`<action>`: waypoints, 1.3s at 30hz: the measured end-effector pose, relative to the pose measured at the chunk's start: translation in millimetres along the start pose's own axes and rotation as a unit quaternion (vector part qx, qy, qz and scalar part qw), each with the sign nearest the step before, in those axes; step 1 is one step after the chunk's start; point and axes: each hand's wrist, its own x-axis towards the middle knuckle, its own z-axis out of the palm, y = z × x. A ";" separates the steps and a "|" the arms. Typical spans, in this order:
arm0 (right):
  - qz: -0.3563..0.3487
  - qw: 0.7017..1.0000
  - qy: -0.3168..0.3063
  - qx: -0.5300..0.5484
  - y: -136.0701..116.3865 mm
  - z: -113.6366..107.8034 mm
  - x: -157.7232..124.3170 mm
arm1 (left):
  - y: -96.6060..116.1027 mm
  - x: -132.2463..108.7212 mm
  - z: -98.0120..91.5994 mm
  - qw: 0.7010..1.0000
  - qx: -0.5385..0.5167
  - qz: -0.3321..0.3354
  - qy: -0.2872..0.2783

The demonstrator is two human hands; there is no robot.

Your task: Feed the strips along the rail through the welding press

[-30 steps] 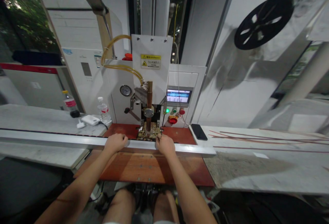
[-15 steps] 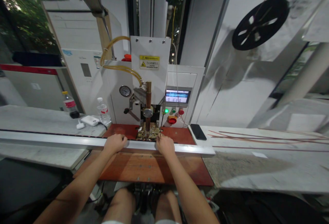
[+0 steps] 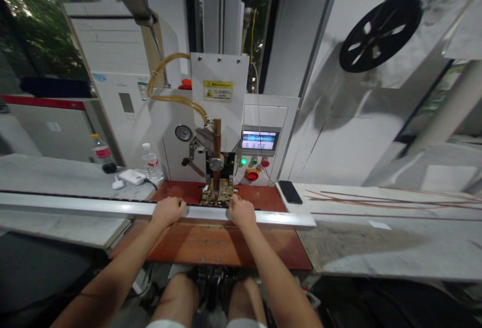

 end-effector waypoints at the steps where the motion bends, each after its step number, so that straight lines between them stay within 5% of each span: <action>1: -0.001 1.000 0.000 0.001 0.0 -0.3 -0.6 | -0.3 -0.2 0.5 1.000 0.001 0.002 0.003; 39: -0.025 0.998 -0.056 0.000 -3.9 -7.1 -3.5 | 0.2 -11.7 -1.9 0.999 -0.008 0.030 0.032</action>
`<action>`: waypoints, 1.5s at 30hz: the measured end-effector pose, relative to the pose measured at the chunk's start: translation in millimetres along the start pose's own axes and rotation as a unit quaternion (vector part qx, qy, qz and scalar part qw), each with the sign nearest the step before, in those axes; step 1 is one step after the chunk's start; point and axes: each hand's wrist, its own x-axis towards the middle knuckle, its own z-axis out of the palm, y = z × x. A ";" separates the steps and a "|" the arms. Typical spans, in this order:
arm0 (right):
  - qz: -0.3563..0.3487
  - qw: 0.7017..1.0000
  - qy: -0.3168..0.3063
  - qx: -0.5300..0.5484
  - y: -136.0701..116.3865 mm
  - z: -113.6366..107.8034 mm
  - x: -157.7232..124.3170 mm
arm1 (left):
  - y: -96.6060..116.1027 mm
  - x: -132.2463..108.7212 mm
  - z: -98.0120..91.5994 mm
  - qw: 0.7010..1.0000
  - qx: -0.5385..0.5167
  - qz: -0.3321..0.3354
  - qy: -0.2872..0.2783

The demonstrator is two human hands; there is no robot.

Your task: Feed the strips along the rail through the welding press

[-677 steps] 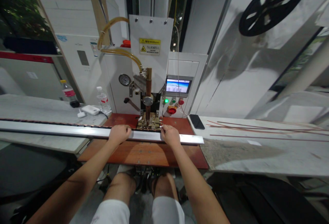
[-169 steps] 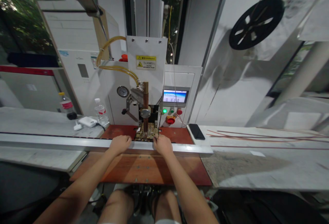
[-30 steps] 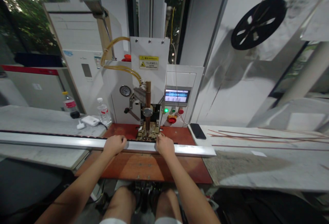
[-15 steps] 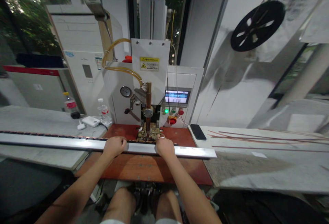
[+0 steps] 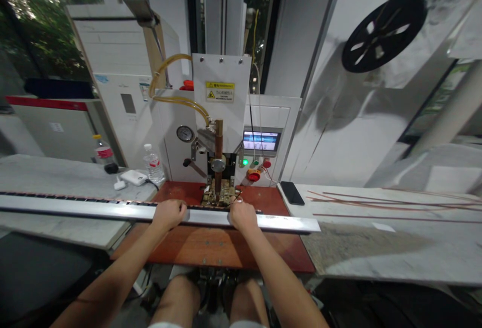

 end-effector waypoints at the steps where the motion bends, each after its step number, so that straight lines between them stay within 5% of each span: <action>1: -0.001 1.000 0.001 -0.002 0.1 0.3 0.0 | 0.0 0.0 0.0 1.000 0.001 -0.001 -0.001; 45: 0.007 0.999 -0.020 -0.034 4.7 -4.2 -2.5 | 9.2 -3.6 -3.2 0.999 0.002 0.013 0.030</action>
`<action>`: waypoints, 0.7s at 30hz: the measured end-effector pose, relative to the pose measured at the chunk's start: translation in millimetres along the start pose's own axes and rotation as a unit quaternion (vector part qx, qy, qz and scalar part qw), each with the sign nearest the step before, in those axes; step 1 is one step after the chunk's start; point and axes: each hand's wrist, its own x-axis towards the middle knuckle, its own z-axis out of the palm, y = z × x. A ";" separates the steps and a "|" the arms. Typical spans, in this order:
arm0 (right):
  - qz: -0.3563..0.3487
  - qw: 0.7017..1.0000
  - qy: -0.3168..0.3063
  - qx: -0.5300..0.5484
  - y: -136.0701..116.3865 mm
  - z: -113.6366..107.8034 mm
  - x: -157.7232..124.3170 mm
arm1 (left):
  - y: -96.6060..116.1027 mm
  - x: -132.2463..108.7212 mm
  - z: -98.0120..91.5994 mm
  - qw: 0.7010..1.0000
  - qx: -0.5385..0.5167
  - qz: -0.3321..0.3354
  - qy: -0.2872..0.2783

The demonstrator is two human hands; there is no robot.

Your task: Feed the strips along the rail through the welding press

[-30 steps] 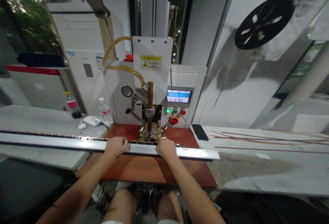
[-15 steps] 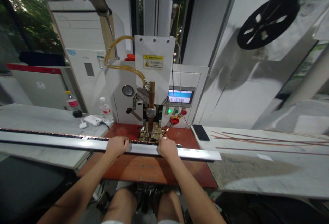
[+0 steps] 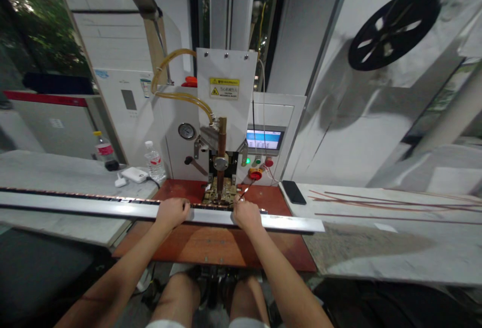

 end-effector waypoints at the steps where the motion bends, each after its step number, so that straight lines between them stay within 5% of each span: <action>1: 0.001 1.000 -0.003 0.001 0.4 0.0 0.2 | 0.4 0.1 0.5 1.000 0.003 0.000 0.002; 21: 0.012 1.000 -0.010 0.014 5.4 -2.5 0.3 | 5.4 2.0 1.9 1.000 0.002 0.000 -0.004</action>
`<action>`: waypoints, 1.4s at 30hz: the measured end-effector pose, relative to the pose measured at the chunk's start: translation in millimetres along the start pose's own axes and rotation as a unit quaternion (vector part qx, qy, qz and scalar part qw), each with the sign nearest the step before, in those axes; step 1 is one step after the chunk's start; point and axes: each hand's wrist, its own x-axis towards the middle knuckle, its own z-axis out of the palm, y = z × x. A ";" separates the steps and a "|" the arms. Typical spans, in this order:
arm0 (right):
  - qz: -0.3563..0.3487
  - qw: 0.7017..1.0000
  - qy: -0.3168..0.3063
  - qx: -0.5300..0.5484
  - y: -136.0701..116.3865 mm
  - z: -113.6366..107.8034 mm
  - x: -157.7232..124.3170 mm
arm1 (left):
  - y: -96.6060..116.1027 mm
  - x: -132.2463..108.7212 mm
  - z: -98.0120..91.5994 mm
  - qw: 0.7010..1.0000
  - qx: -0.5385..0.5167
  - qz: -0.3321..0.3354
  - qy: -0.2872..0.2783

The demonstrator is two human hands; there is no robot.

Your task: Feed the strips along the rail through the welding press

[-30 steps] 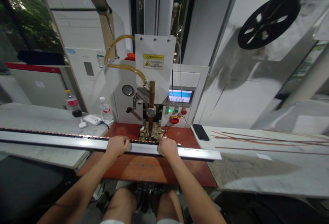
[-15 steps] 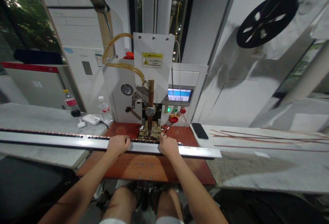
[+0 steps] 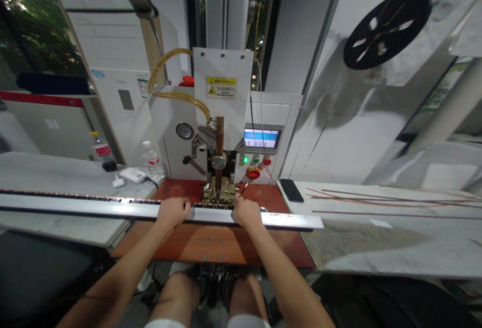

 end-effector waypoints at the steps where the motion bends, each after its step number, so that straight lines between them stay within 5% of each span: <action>1: 0.002 1.000 -0.002 0.000 -0.1 -0.6 -0.2 | 0.1 0.1 0.5 1.000 -0.001 0.000 0.001; 42: -0.007 1.000 0.013 -0.019 2.6 0.2 -2.4 | 3.9 0.3 0.9 1.000 0.000 0.001 -0.001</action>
